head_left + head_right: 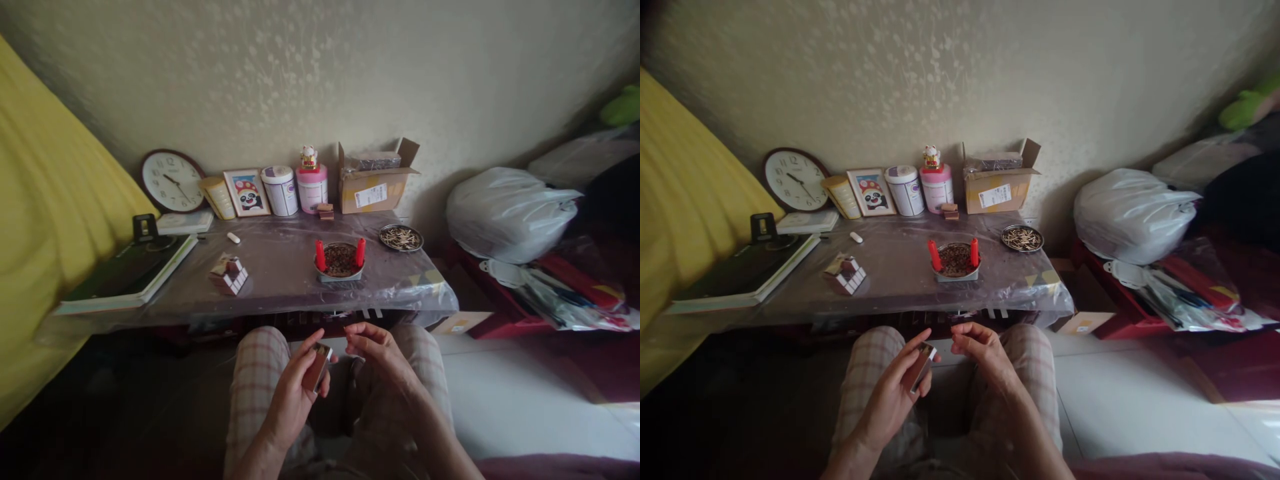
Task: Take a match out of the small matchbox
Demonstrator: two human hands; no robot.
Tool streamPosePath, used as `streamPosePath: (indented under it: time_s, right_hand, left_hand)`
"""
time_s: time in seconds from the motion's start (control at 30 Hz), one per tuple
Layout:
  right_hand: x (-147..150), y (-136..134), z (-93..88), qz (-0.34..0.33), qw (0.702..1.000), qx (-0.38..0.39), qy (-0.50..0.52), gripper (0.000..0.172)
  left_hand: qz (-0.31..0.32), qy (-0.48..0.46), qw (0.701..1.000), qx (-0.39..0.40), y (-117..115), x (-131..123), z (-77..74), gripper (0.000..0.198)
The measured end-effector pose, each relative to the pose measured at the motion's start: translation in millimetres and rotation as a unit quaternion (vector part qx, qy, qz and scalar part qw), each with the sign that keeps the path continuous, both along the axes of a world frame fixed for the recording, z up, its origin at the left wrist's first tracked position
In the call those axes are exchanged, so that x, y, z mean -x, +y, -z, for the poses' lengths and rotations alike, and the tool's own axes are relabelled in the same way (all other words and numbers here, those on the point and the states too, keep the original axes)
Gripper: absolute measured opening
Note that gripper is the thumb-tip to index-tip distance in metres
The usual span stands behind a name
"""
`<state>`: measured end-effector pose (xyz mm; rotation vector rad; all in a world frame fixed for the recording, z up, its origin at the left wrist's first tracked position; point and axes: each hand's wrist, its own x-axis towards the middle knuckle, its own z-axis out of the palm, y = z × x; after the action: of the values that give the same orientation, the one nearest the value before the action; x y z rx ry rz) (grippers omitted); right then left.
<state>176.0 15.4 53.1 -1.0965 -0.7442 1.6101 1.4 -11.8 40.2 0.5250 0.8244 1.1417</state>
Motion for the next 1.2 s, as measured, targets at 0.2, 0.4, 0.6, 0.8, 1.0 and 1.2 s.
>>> streamPosePath:
  time_s: [0.2,0.4,0.6,0.8,1.0,1.2]
  right_hand:
    - [3,2,-5.4,0.025,0.997,-0.052,-0.042,0.020]
    - [5,12,14.8,0.048,0.986,-0.128,-0.091,0.024]
    - [15,5,23.4,0.020,0.958,-0.217,-0.185,0.019]
    - [24,-15,16.0,-0.063,0.859,-0.364,-0.354,0.054]
    - [29,-16,29.0,-0.082,0.821,-0.395,-0.404,0.072]
    - [28,-15,25.8,-0.066,0.823,-0.397,-0.401,0.069]
  left_hand:
    - [-0.022,0.080,0.996,-0.024,3,1,-0.7,0.041]
    - [-0.029,0.172,0.985,-0.010,8,3,6.7,0.041]
    - [-0.042,0.203,0.978,0.017,13,1,5.4,0.038]
    - [-0.083,0.199,0.976,-0.015,24,1,5.0,0.031]
    - [-0.105,0.192,0.975,-0.046,30,-1,10.1,0.032]
    - [-0.103,0.227,0.966,-0.063,26,-4,2.1,0.030]
